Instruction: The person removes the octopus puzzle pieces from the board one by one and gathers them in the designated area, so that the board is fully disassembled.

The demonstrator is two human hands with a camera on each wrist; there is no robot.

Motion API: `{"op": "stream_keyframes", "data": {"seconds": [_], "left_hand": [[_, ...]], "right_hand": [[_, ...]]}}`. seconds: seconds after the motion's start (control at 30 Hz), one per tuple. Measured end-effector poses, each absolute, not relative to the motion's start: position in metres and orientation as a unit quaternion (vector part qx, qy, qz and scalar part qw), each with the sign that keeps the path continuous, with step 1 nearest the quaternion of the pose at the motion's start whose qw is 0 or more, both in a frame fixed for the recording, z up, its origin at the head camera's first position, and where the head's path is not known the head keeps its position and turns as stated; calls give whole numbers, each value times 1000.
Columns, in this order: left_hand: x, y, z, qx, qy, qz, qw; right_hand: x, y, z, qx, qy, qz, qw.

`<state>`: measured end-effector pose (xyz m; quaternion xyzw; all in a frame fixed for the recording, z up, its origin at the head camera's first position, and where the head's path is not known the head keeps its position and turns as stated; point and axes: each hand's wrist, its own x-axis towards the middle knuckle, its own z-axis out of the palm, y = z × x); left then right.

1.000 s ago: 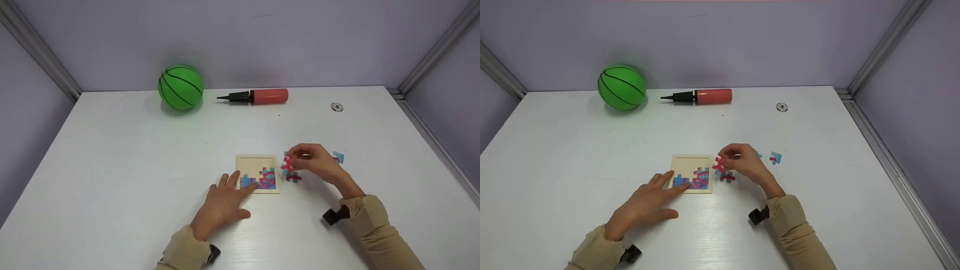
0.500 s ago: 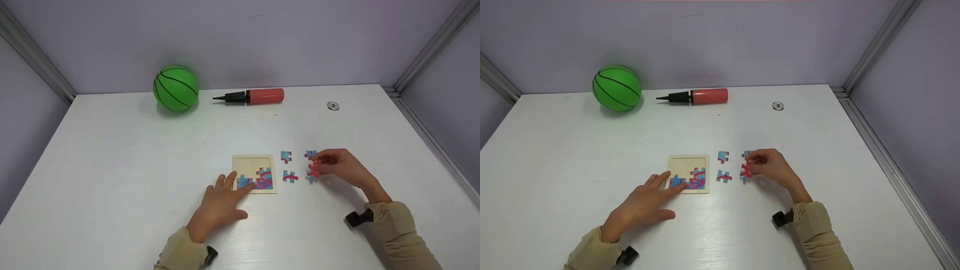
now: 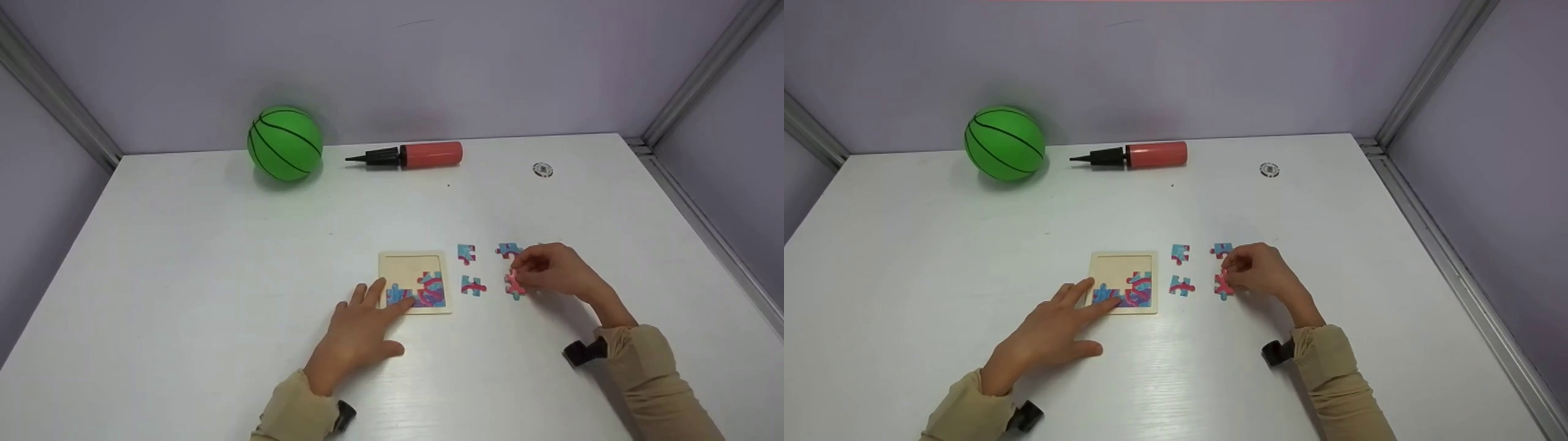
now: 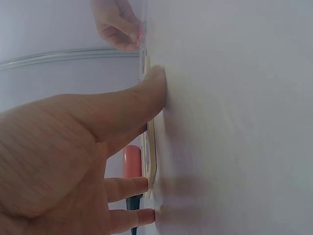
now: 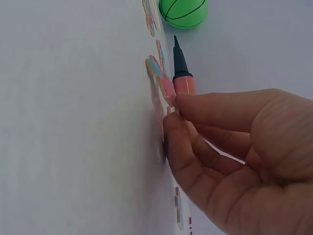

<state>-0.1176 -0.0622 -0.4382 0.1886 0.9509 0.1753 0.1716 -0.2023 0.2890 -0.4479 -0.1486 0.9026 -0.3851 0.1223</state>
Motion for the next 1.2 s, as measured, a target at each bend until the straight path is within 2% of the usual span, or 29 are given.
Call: {"op": "stream_keyframes", "data": {"seconds": [0.63,0.97,1.2], "left_hand": [[-119,-60,-439,190,951,183,162],[-114,-51,-441,205,941,220,156],[-116,-50,-442,201,943,198,175]], "right_hand": [[-200,278,-446,-127,926,-348,77],[-205,222,-445,-153,916,-360,92],[-213,179,-441,-200,899,-373,110]]}}
